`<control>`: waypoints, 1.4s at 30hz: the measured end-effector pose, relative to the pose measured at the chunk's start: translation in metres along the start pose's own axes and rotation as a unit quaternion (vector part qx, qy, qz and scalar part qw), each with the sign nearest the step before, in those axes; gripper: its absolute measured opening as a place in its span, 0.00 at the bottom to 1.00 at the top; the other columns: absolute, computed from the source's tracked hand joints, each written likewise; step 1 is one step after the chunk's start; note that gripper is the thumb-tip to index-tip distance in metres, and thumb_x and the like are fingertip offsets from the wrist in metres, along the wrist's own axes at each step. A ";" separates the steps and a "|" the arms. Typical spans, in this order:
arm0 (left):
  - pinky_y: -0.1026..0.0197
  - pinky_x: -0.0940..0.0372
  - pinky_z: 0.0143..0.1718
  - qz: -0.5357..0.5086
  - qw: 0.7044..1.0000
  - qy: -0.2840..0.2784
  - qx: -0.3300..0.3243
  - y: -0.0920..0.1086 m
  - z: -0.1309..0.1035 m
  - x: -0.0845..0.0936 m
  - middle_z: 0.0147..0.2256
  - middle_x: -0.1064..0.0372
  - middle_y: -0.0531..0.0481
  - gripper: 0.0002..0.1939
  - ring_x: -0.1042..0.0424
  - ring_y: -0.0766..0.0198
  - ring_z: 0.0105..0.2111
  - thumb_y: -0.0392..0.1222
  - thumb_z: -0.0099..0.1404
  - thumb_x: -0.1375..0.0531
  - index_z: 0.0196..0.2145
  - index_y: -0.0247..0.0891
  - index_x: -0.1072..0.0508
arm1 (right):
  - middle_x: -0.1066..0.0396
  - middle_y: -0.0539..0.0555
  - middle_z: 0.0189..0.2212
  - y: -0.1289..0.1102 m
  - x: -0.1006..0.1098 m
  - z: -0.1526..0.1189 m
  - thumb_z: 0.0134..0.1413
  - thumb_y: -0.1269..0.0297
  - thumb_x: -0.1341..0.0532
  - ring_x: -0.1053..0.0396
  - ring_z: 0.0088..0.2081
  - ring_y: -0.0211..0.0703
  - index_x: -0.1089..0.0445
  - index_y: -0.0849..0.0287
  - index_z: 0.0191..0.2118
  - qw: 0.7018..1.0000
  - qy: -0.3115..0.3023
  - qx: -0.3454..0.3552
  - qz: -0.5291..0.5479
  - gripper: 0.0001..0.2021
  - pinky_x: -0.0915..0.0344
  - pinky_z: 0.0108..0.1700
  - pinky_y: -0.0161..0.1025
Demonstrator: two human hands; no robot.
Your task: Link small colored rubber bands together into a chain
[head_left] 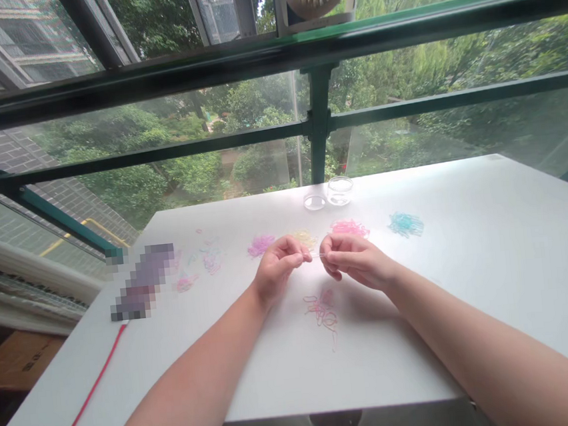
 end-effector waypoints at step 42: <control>0.61 0.39 0.33 0.082 0.996 0.000 0.045 -0.011 0.001 0.004 0.25 0.29 0.49 0.08 0.31 0.64 0.28 0.40 0.50 0.34 0.24 0.33 0.27 | 0.31 0.50 0.21 0.006 0.005 0.008 0.42 0.61 0.33 0.37 0.21 0.33 0.28 0.61 0.30 0.981 0.118 0.059 -0.140 0.10 0.39 0.23 0.34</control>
Point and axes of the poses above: each hand's wrist, its own z-axis towards the middle knuckle, its own x-axis out of the back of the hand, y = z × x, the point moved 4 cm from there along z, towards the middle knuckle
